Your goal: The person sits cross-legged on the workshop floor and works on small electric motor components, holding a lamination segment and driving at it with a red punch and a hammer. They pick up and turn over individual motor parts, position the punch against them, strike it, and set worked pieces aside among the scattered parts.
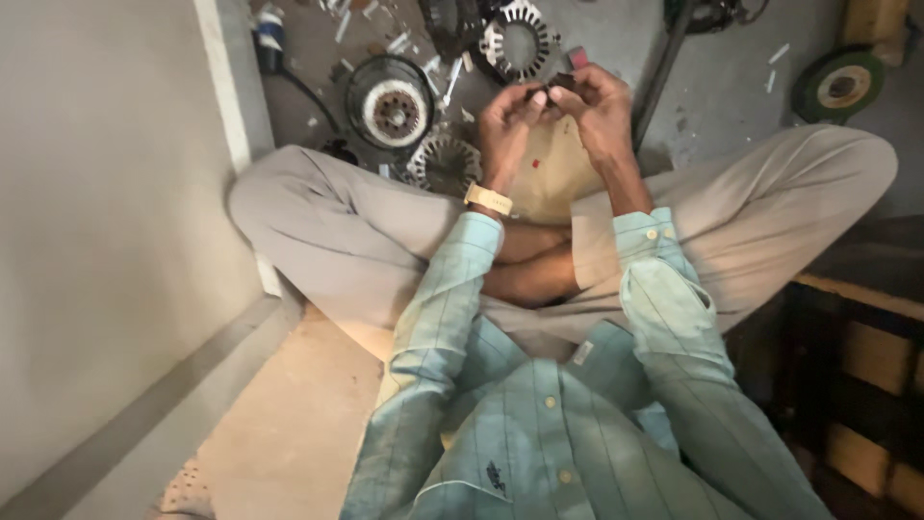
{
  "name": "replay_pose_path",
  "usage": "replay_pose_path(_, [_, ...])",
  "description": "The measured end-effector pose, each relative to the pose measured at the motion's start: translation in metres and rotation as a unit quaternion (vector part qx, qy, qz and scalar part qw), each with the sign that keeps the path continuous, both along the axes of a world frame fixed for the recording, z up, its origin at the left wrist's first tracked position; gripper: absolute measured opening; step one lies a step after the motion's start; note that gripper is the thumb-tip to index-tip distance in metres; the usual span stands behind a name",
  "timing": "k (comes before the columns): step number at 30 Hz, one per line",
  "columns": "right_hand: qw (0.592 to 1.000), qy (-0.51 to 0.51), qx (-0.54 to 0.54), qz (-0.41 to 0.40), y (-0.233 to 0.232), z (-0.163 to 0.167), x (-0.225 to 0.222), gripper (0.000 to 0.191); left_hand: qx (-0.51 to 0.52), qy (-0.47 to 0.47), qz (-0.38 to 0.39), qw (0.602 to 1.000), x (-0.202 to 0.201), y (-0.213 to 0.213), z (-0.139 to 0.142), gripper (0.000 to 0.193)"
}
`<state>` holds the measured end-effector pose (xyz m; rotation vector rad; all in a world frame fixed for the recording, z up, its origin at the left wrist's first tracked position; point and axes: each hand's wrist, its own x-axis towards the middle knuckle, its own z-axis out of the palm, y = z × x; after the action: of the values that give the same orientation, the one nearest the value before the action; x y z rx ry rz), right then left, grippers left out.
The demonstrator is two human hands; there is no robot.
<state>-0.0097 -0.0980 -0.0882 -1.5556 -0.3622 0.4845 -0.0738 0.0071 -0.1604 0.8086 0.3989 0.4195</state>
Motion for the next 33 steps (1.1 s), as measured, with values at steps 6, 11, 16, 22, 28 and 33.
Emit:
replay_pose_path(6, [0.999,-0.045,-0.009,0.012,-0.007,0.018,0.031,0.015,0.046,0.025,-0.073,0.996,0.021,0.012,0.042,0.03])
replay_pose_path(11, [0.988,-0.088,-0.043,0.12,-0.024,0.053,0.077,0.014,0.246,0.0,-0.123,0.962,0.023,0.029,0.092,0.034])
replay_pose_path(16, [0.965,-0.246,-0.049,0.078,-0.024,0.058,0.104,0.016,0.411,0.058,-0.046,0.909,0.064,0.012,0.095,0.034])
replay_pose_path(22, [0.914,-0.388,-0.093,0.073,-0.016,0.068,0.107,0.014,0.483,0.1,0.044,0.869,0.064,0.012,0.088,0.021])
replay_pose_path(28, [0.924,-0.364,-0.109,0.034,-0.011,0.073,0.092,0.017,0.544,0.065,0.05,0.835,0.061,0.015,0.1,0.017])
replay_pose_path(33, [0.919,-0.377,-0.114,0.004,-0.003,0.061,0.079,0.016,0.531,0.053,0.041,0.845,0.055,0.026,0.099,0.02])
